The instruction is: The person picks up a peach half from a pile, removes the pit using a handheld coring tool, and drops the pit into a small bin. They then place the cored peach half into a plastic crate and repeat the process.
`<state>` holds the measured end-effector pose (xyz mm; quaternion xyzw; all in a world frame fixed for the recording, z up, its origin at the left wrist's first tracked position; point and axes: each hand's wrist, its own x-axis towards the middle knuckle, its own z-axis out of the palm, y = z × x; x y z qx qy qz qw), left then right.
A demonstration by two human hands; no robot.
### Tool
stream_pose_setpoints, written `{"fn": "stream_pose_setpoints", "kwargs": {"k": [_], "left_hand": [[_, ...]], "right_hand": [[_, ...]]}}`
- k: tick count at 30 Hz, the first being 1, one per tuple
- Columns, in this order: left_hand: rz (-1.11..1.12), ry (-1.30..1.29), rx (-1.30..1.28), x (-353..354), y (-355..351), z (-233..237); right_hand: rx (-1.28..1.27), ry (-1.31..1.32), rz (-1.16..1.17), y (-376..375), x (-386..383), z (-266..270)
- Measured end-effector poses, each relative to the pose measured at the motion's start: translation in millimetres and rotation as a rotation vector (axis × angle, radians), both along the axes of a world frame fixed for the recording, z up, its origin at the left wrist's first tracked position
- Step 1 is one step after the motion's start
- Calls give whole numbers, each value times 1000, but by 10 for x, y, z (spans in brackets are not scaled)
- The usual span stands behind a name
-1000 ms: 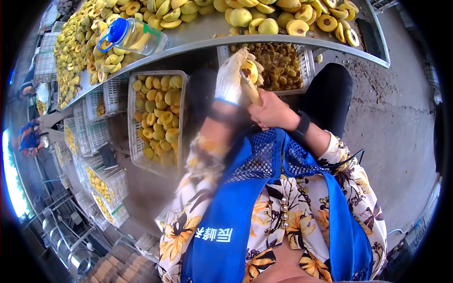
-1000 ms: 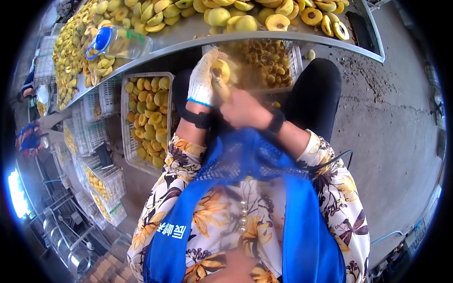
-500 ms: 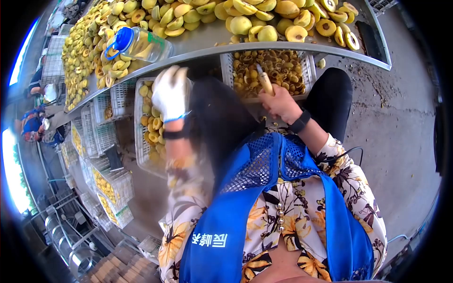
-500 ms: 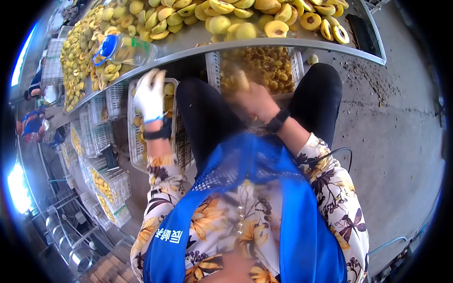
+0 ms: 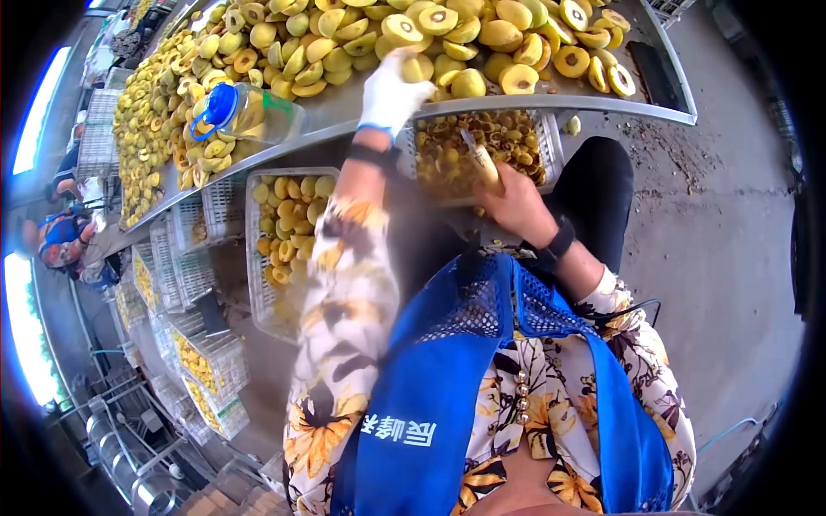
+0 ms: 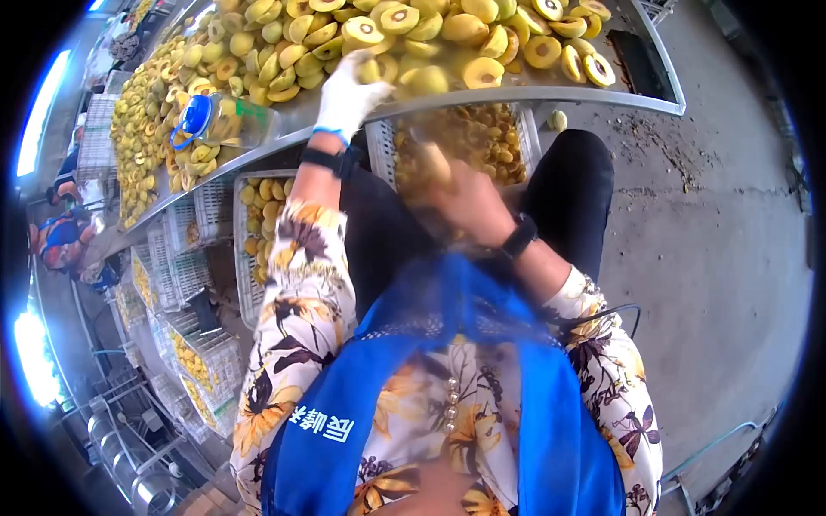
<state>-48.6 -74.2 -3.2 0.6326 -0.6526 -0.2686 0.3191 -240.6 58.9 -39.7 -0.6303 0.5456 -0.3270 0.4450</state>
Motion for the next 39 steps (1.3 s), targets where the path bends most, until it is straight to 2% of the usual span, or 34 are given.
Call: {"fn": "stream_pose_setpoints", "kwargs": {"k": [2, 4, 5, 8, 11, 17, 20, 23, 26, 27, 30, 32, 33, 34, 36, 37, 39], "left_hand": [[-90, 1329, 223, 180, 370, 13], [-27, 1570, 226, 156, 624, 52], [109, 1648, 235, 158, 654, -91], [272, 1518, 169, 51, 807, -240], [238, 1487, 127, -121, 893, -146], [323, 1209, -10, -416, 950, -24], [264, 1182, -50, -366, 973, -152], [255, 1248, 195, -269, 924, -40], [118, 1294, 436, -40, 829, -188], [127, 1260, 400, -39, 844, -175], [158, 1383, 361, -56, 863, -111], [179, 1227, 329, -31, 857, -52], [195, 1153, 311, -21, 865, -18], [152, 1057, 451, -6, 881, 40], [51, 842, 730, -5, 923, 232], [-23, 751, 706, -99, 986, 348], [-22, 897, 705, -115, 970, 349]], "right_hand": [[0, 53, 24, -94, 104, 157], [-52, 90, 54, -140, 229, 248], [-72, 123, 70, -167, 291, 257], [-103, 138, 105, -142, 392, 336], [-107, 179, 132, -86, 403, 334], [-55, 171, 86, -3, 374, 356], [-45, 198, 109, 41, 387, 276], [-4, 202, 156, 64, 363, 325], [-46, 242, 203, 63, 348, 295], [-71, 235, 208, 27, 343, 284], [-131, 192, 170, -13, 323, 299], [-163, 141, 84, -30, 300, 421], [-59, 44, -39, -66, 272, 390], [-161, 47, -16, -136, 214, 362], [-186, 31, 97, -222, 149, 392], [-219, 24, 115, -246, 154, 367], [-297, 8, 156, -305, 205, 314]]}}
